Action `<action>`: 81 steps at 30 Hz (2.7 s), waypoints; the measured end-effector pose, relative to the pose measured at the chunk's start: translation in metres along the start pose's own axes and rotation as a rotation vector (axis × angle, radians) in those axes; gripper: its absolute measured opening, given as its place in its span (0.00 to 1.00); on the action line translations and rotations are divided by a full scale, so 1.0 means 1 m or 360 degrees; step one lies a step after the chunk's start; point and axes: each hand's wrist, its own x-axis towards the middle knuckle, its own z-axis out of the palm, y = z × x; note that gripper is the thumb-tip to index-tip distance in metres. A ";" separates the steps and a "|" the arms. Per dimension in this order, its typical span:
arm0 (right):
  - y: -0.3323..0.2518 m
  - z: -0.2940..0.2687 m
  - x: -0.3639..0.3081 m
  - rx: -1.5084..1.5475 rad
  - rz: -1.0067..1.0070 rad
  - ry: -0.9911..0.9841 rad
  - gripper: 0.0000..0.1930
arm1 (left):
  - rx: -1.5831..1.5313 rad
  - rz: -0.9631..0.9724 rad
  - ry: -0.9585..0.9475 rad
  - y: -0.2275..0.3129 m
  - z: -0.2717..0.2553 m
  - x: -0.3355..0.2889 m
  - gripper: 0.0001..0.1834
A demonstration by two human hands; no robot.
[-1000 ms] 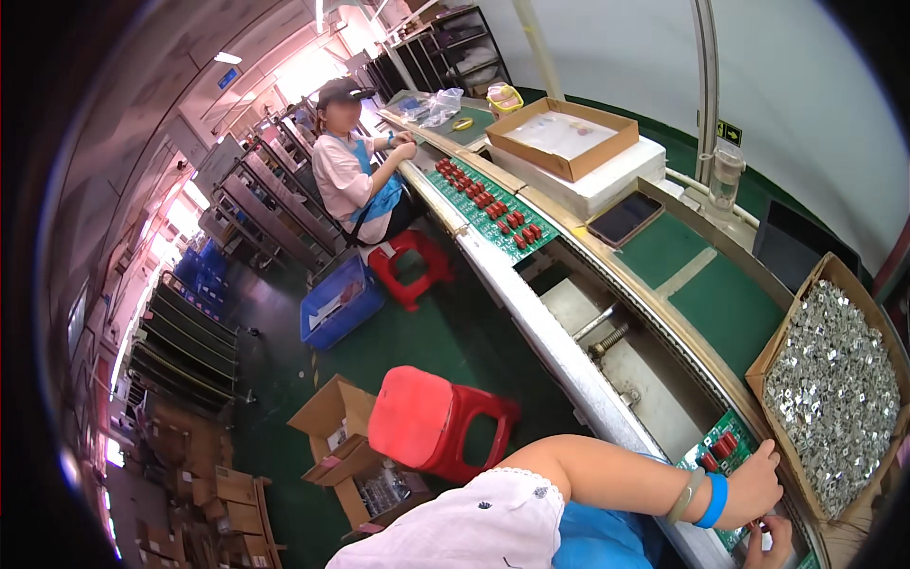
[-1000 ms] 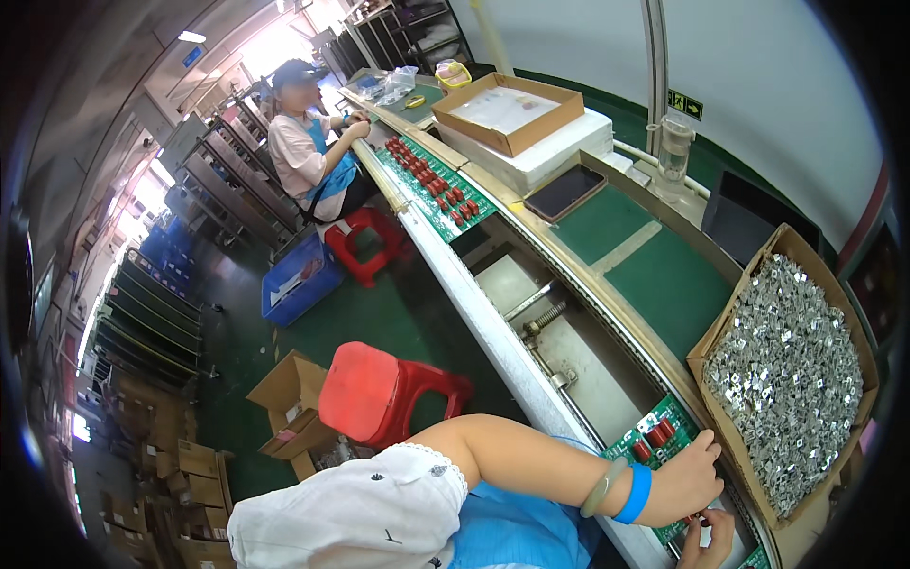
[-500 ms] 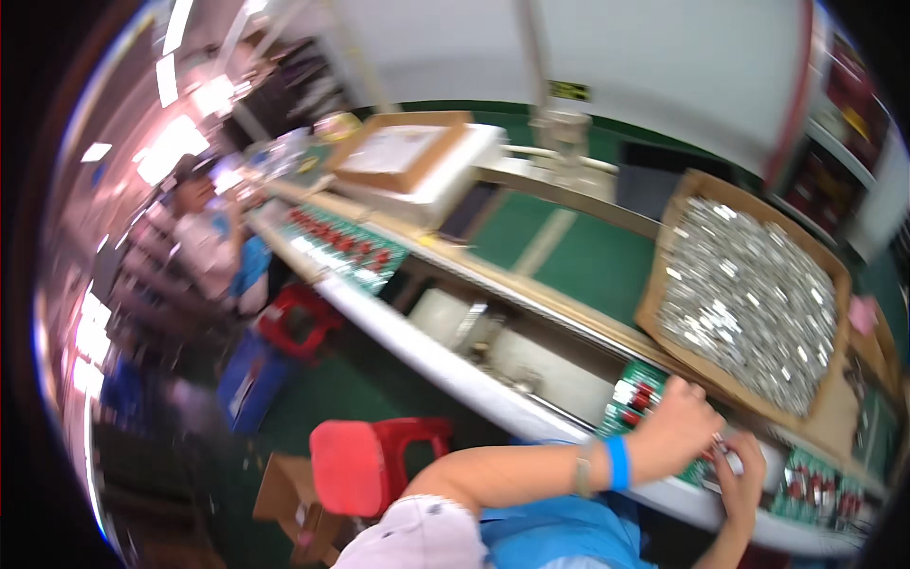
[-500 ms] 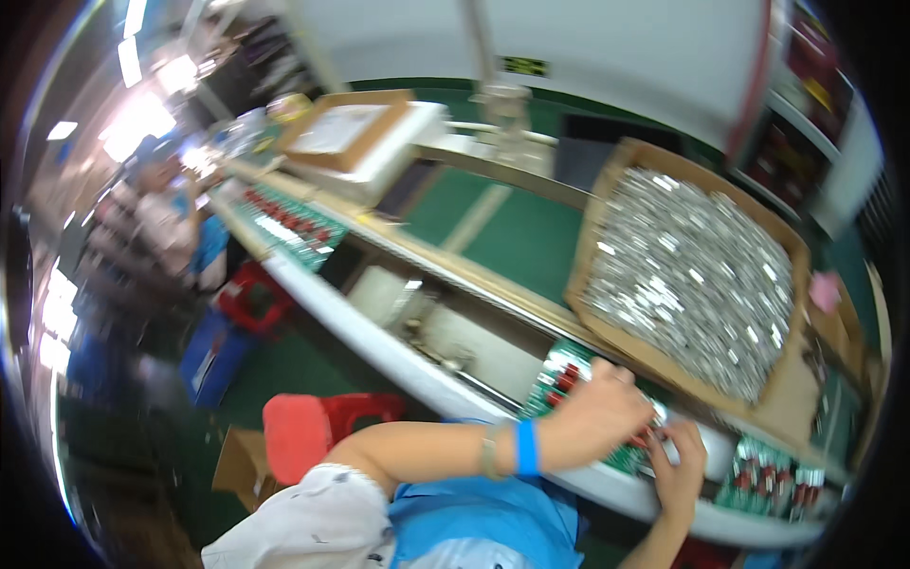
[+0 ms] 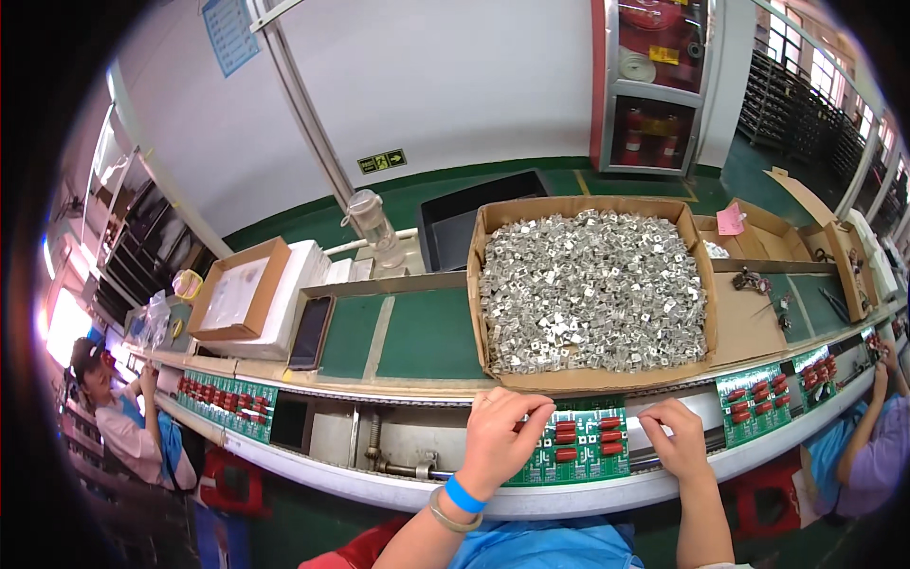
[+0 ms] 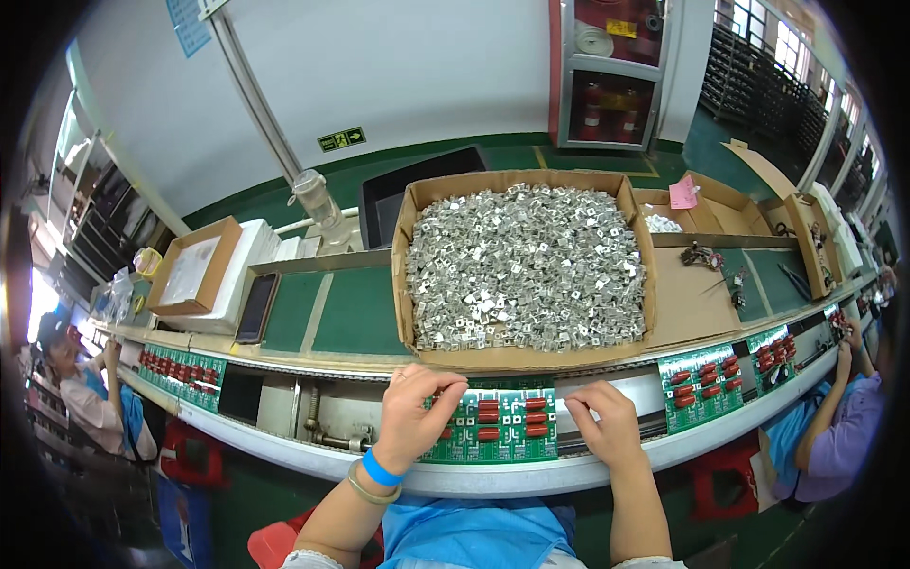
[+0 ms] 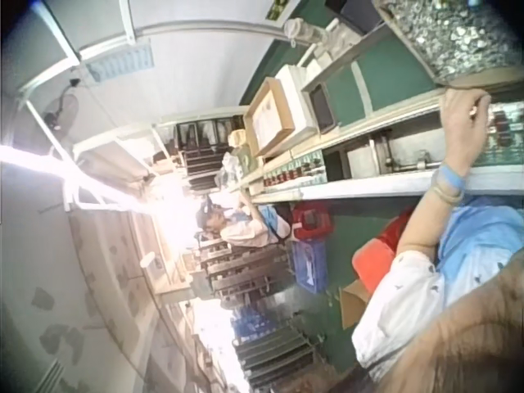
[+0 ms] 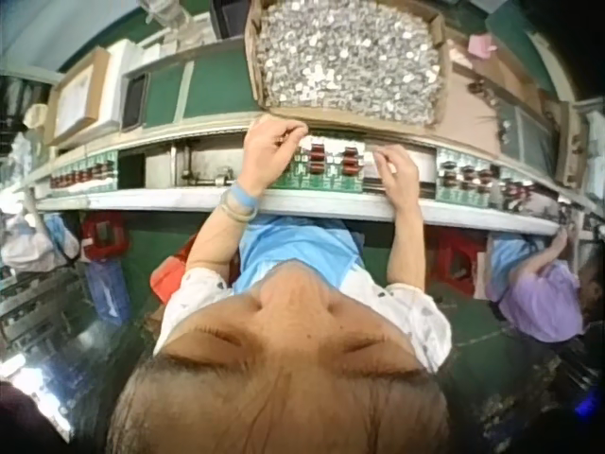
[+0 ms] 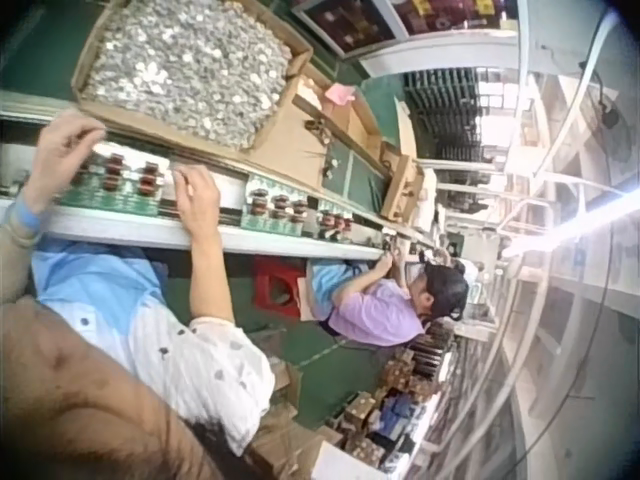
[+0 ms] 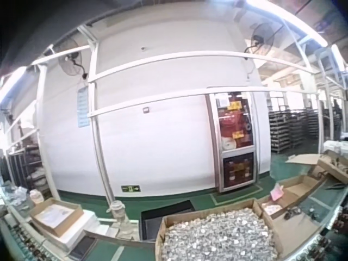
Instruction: The person assembles electronic circuit boards on a factory assembly line. They pick small white plastic components from a cardboard box and insert them into slots on the green circuit boards. They also connect a black circular component with multi-colored wires to the board and use pliers to secure the connections.
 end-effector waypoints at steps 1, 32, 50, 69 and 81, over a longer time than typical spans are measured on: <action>0.000 0.000 0.000 -0.0004 -0.0007 0.0015 0.02 | 0.0006 0.0025 0.0011 -0.002 -0.001 0.003 0.03; 0.142 -0.139 0.123 -0.0504 0.0426 0.0703 0.15 | 0.0110 0.0202 0.0142 -0.025 0.002 0.008 0.04; 0.355 -0.192 0.174 -0.1063 0.0653 0.0360 0.29 | -0.0078 0.0265 0.0563 -0.034 -0.025 0.005 0.06; 0.328 -0.148 0.160 -0.1441 0.0695 0.0660 0.23 | -0.0297 0.0110 0.1073 0.009 -0.085 -0.013 0.18; 0.377 -0.191 0.168 -0.0763 0.0813 0.0641 0.29 | -0.0236 -0.0262 0.0667 -0.029 -0.066 -0.034 0.30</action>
